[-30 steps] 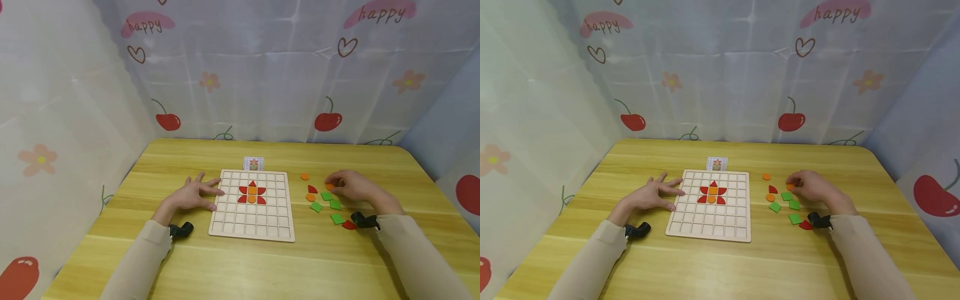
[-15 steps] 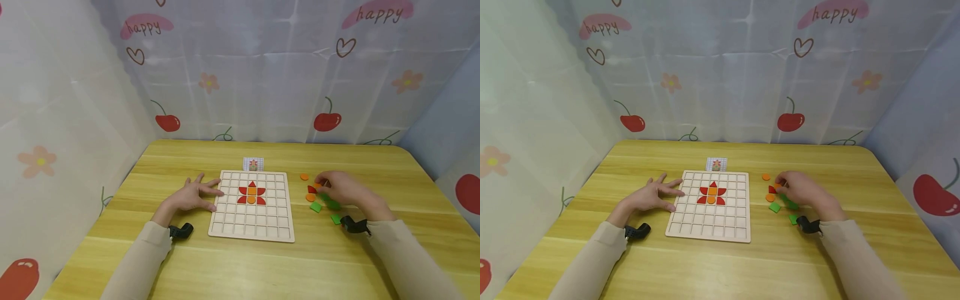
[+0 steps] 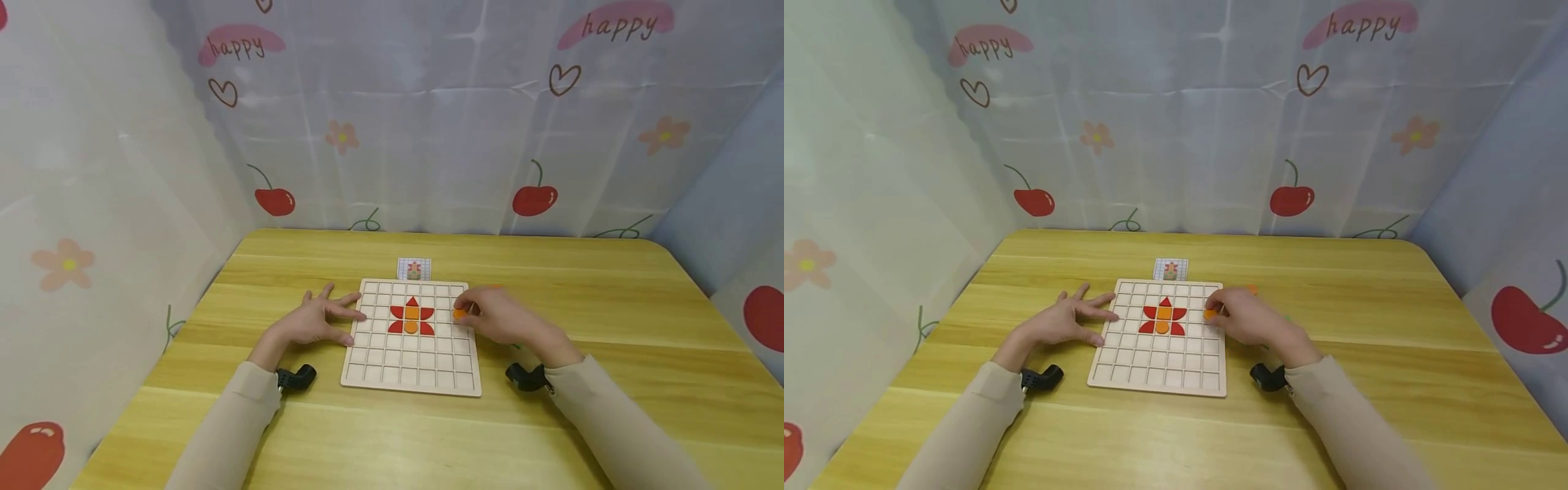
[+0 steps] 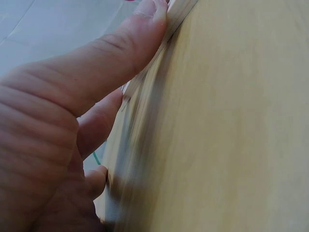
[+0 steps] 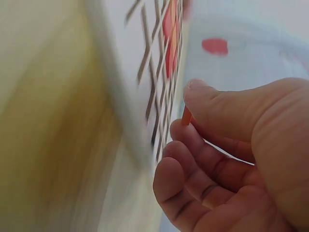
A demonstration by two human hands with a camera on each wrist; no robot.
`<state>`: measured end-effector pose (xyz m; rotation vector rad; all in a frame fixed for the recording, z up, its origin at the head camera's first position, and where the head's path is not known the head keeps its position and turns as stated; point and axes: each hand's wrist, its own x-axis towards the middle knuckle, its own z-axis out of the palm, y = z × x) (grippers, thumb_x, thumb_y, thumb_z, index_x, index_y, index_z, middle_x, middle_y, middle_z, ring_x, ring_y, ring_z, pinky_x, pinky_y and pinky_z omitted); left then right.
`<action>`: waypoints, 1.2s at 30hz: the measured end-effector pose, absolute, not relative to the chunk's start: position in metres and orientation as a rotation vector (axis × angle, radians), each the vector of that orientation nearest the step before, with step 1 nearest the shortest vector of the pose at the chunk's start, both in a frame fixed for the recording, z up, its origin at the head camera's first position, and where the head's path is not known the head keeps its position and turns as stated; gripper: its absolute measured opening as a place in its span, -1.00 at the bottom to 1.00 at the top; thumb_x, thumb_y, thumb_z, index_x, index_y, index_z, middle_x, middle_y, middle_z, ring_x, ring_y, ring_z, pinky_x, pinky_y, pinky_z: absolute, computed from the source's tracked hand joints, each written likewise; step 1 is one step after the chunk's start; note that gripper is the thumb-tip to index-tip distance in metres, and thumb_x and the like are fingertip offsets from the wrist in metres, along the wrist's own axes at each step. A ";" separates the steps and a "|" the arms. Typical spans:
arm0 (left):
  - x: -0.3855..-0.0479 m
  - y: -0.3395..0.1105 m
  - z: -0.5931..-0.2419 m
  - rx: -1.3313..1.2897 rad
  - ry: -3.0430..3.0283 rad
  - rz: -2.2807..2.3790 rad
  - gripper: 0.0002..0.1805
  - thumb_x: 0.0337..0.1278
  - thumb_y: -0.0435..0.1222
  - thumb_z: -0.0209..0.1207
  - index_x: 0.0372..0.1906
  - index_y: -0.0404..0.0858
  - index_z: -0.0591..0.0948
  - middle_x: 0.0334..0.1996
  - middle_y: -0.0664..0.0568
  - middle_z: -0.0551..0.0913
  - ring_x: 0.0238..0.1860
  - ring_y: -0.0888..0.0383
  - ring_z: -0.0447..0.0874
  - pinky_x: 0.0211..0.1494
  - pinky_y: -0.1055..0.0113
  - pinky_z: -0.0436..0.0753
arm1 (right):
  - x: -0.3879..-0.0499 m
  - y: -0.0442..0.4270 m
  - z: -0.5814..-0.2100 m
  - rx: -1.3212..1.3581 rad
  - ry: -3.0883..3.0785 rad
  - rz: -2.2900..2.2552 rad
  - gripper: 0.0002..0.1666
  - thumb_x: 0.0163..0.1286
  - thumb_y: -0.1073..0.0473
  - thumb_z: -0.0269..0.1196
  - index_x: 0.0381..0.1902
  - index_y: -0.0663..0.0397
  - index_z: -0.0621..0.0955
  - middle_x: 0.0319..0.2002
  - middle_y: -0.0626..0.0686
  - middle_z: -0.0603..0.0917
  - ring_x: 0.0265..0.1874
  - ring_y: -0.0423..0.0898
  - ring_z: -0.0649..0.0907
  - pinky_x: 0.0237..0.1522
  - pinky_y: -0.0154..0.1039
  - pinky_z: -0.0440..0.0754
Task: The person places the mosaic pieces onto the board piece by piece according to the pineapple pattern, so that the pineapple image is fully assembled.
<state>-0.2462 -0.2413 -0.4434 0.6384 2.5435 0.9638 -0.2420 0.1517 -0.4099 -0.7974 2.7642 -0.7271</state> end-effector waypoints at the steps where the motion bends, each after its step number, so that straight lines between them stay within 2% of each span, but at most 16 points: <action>1: -0.246 -0.241 -0.443 0.638 2.545 0.961 -0.42 0.01 0.05 0.50 0.22 0.19 0.71 0.60 0.20 0.23 0.67 -0.25 -0.55 0.50 -0.41 -0.64 | -0.241 0.145 -0.409 -0.814 2.745 -0.738 -0.78 0.44 0.17 0.35 -0.01 0.09 0.68 -0.18 -0.05 0.70 -0.22 -0.14 0.60 -0.10 -0.18 0.61; 12: -0.248 -0.241 -0.444 0.640 2.555 0.947 -0.43 0.02 0.05 0.49 0.23 0.20 0.70 0.60 0.23 0.23 0.67 -0.25 -0.54 0.51 -0.40 -0.64 | -0.236 0.083 -0.402 -1.005 2.667 -0.736 -0.79 0.40 0.16 0.40 -0.06 0.10 0.69 -0.23 -0.06 0.68 -0.24 -0.14 0.57 -0.10 -0.23 0.58; 19: -0.248 -0.242 -0.444 0.643 2.558 0.941 -0.43 0.02 0.05 0.49 0.23 0.20 0.70 0.60 0.24 0.22 0.67 -0.26 -0.54 0.50 -0.41 -0.64 | -0.231 0.057 -0.408 -1.050 2.635 -0.675 -0.83 0.43 0.12 0.38 -0.09 0.03 0.71 -0.23 -0.09 0.64 -0.25 -0.17 0.54 -0.09 -0.23 0.56; 27: -0.247 -0.241 -0.445 0.652 2.555 0.946 -0.43 0.02 0.04 0.49 0.22 0.21 0.70 0.60 0.24 0.22 0.67 -0.25 -0.54 0.51 -0.40 -0.63 | -0.226 0.046 -0.414 -1.155 2.641 -0.566 -0.86 0.43 0.19 0.37 -0.10 0.06 0.71 -0.21 -0.05 0.63 -0.20 -0.15 0.51 -0.01 -0.19 0.57; 36: -0.247 -0.242 -0.444 0.636 2.547 0.956 -0.43 0.01 0.05 0.50 0.22 0.20 0.71 0.60 0.22 0.23 0.67 -0.24 -0.55 0.50 -0.41 -0.63 | -0.223 0.044 -0.414 -1.192 2.632 -0.597 -0.89 0.45 0.20 0.35 -0.12 0.03 0.75 -0.16 -0.05 0.73 -0.13 -0.14 0.63 0.07 -0.14 0.65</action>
